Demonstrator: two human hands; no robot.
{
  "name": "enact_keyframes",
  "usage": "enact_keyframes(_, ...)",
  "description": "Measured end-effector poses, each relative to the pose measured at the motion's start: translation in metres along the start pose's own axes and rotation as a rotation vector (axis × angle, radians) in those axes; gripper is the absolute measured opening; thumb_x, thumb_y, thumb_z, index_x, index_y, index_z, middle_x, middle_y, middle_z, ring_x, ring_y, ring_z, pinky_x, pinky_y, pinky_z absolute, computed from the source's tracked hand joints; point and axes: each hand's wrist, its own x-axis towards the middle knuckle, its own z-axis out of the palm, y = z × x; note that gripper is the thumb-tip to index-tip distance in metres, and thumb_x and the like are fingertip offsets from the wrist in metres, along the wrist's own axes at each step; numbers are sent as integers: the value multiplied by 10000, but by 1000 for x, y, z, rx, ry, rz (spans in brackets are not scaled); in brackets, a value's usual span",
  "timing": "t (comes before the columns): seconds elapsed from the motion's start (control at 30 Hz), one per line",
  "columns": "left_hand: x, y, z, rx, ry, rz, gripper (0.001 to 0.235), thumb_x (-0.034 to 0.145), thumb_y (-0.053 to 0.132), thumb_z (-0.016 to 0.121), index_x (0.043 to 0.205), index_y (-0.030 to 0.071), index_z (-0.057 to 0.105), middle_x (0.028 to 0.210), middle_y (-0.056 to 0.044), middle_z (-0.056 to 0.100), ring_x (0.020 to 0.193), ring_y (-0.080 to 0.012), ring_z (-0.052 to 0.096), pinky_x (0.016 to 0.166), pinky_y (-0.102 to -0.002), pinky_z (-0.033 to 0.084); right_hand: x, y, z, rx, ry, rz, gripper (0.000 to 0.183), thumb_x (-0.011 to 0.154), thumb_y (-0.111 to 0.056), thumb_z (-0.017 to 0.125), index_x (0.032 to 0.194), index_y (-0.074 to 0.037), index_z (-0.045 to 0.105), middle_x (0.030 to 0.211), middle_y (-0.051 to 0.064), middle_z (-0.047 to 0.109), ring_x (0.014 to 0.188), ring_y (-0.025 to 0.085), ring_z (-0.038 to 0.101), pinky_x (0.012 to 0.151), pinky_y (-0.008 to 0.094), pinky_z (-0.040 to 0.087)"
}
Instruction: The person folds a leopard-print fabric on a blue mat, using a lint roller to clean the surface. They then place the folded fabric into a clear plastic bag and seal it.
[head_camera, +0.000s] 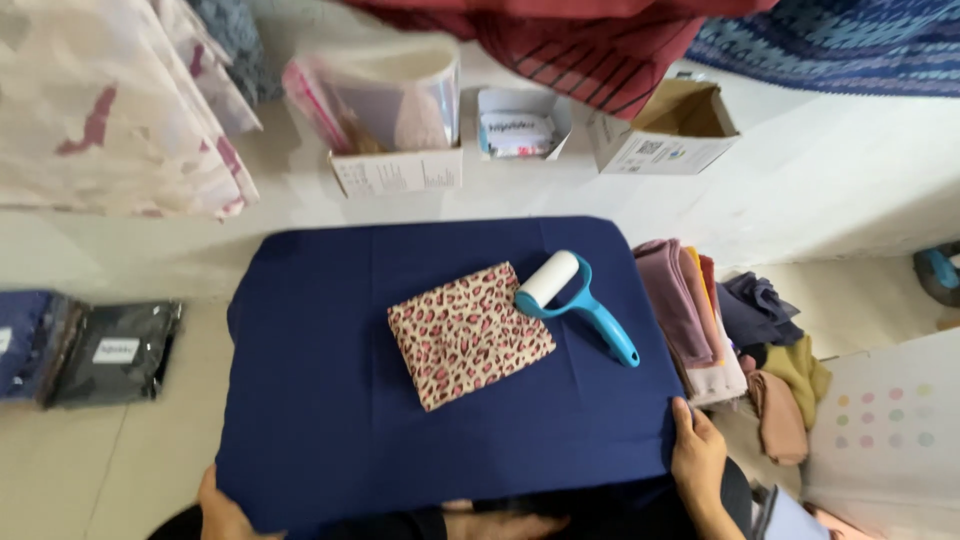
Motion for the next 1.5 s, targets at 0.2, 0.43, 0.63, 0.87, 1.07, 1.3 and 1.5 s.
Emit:
enact_keyframes(0.2,-125,51,-3,1173,-598,1057,1441,386,227,980,1533,-119,178,1436,-342,358,1296,-479,460,1121,-562,348,26,-9,-17,-448,-79,-142,502,1042,-443,502,938,27,644,886,245,725,794,406,660,775,477,508)
enact_keyframes(0.43,-298,144,154,1597,-170,1023,935,768,493,717,1495,0,397,1431,-237,512,1204,-389,625,982,-488,533,7,-152,3,-421,-13,-658,540,909,-340,721,1298,27,642,1205,225,683,1088,370,655,906,447,524)
enact_keyframes(0.63,-276,42,263,1272,-457,1613,658,953,454,581,1464,53,476,1519,-201,456,1368,-456,436,1025,-548,394,61,-147,99,-587,-262,-532,585,969,-599,597,1282,-106,638,1113,222,708,1111,441,674,947,556,529)
enact_keyframes(0.87,-255,21,272,1519,-505,1242,612,1048,363,394,1597,108,304,1677,-126,265,1505,-401,271,1213,-536,191,33,-219,86,-204,-332,-415,523,996,-579,518,1055,-129,777,949,219,752,1021,443,703,855,525,532)
enact_keyframes(1.07,-234,1,269,1402,-380,1471,575,1052,343,341,1580,116,353,1669,-111,310,1496,-361,318,1199,-484,182,8,-196,153,-599,-496,-1285,618,1030,-562,418,594,-141,539,522,130,626,539,380,663,522,471,522)
enact_keyframes(1.3,-232,-2,272,1353,-328,1543,600,1054,354,357,1596,97,335,1657,-129,329,1480,-351,353,1194,-479,208,97,-144,104,-680,-439,-1140,560,986,-520,462,585,-148,586,537,130,647,592,382,685,534,506,525)
enact_keyframes(1.5,-235,2,275,1390,-316,1515,630,1007,350,410,1579,92,359,1657,-131,340,1480,-350,371,1195,-490,242,115,-171,53,-835,-351,-806,651,969,-626,470,600,-114,632,621,165,677,729,410,697,664,548,520)
